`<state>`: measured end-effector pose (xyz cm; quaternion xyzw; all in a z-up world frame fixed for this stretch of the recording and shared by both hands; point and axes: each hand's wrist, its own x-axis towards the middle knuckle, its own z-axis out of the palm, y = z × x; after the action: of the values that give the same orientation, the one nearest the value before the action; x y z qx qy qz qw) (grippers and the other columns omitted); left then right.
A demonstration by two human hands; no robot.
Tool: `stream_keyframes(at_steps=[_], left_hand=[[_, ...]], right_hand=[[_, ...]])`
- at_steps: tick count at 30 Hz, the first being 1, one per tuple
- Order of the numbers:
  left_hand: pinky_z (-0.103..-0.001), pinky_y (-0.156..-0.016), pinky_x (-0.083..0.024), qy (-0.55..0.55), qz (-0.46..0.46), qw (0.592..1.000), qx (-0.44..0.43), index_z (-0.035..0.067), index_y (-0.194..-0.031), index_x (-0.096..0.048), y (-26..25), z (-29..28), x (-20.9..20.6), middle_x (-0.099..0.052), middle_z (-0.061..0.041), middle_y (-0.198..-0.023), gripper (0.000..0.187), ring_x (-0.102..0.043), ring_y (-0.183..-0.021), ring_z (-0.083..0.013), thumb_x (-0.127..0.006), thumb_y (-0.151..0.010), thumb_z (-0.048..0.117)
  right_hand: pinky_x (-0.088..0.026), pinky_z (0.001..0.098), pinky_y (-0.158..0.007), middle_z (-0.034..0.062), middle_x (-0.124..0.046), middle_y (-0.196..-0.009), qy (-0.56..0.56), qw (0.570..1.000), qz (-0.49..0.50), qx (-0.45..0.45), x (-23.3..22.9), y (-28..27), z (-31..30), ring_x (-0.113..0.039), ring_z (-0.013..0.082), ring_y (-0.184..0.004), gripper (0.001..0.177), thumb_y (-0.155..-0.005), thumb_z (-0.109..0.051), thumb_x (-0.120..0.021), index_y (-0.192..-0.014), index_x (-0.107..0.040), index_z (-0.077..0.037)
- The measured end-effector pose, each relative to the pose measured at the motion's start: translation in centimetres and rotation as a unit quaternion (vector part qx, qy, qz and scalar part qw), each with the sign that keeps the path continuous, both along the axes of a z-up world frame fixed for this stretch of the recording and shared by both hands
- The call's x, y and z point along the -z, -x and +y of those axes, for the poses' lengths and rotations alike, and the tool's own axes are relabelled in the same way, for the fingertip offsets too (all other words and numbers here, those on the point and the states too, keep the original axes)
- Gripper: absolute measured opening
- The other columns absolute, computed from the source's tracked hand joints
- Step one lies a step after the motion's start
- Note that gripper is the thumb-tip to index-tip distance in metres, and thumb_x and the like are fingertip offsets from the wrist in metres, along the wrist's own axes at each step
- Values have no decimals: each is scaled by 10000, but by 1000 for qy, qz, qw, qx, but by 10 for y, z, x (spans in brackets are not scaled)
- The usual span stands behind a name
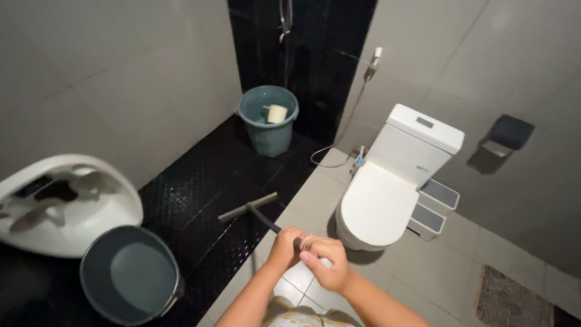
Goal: Cleaning the bathroom floor using a squeegee and water from a bidet spray.
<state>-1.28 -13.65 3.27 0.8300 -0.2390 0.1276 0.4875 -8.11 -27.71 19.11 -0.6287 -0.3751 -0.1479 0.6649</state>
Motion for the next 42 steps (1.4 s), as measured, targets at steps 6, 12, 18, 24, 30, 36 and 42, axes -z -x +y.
stream_keyframes(at_steps=[6, 12, 18, 24, 30, 36, 42], left_hand=[[-432, -703, -470, 34, 43, 998, -12, 63, -635, -564, 5, 34, 36, -626, -130, -687, 210, -607, -732, -342, -738, -747, 100], [-420, -686, -458, 43, 19, 998, -36, 61, -594, -537, -58, 52, 84, -597, -117, -627, 282, -586, -669, -325, -781, -734, 83], [-427, -681, -460, 34, 16, 998, -59, 42, -657, -558, -162, 78, 121, -585, -149, -717, 194, -585, -749, -337, -744, -696, 83], [-421, -745, -475, 21, 40, 999, -7, 52, -708, -556, -270, 132, 138, -600, -153, -820, 121, -589, -837, -340, -645, -777, 98], [-428, -778, -484, -110, 48, 993, 13, 70, -720, -611, -373, 165, 128, -652, -156, -862, 126, -600, -884, -368, -700, -716, 159], [-447, -674, -479, 129, 242, 961, -29, 85, -763, -655, -394, 178, 116, -631, -160, -809, 191, -613, -759, -360, -711, -749, 268], [-400, -668, -506, -35, -25, 999, -10, 40, -777, -650, -335, 157, 64, -668, -160, -804, 230, -658, -769, -334, -754, -783, 245]], right_hand=[[-446, 384, -632, 133, -528, -667, 101, 994, 36, -16, 52, 11, 27, -541, 281, -637, 292, -925, 41, -661, -681, -505, 4], [-451, 377, -656, 130, -536, -668, 94, 996, -2, -4, 113, -45, 47, -531, 277, -650, 318, -919, 48, -657, -661, -479, -5], [-449, 372, -631, 132, -534, -651, 139, 989, 38, 44, 151, -147, 73, -523, 273, -617, 302, -907, 14, -677, -658, -507, 1], [-491, 369, -669, 139, -632, -793, 119, 992, 4, 52, 136, -242, 127, -607, 290, -716, 137, -916, 4, -654, -786, -618, 26], [-473, 348, -599, 128, -616, -714, 150, 983, 34, 95, 167, -333, 162, -580, 240, -634, 141, -921, -71, -686, -803, -675, 5], [-419, 313, -543, 92, -533, -617, 136, 979, 83, 127, 160, -374, 176, -489, 155, -562, 320, -951, -129, -701, -692, -571, 8], [-422, 282, -532, 55, -562, -591, 86, 985, 116, 92, 76, -327, 160, -485, 116, -559, 323, -947, -138, -696, -672, -583, -9]])
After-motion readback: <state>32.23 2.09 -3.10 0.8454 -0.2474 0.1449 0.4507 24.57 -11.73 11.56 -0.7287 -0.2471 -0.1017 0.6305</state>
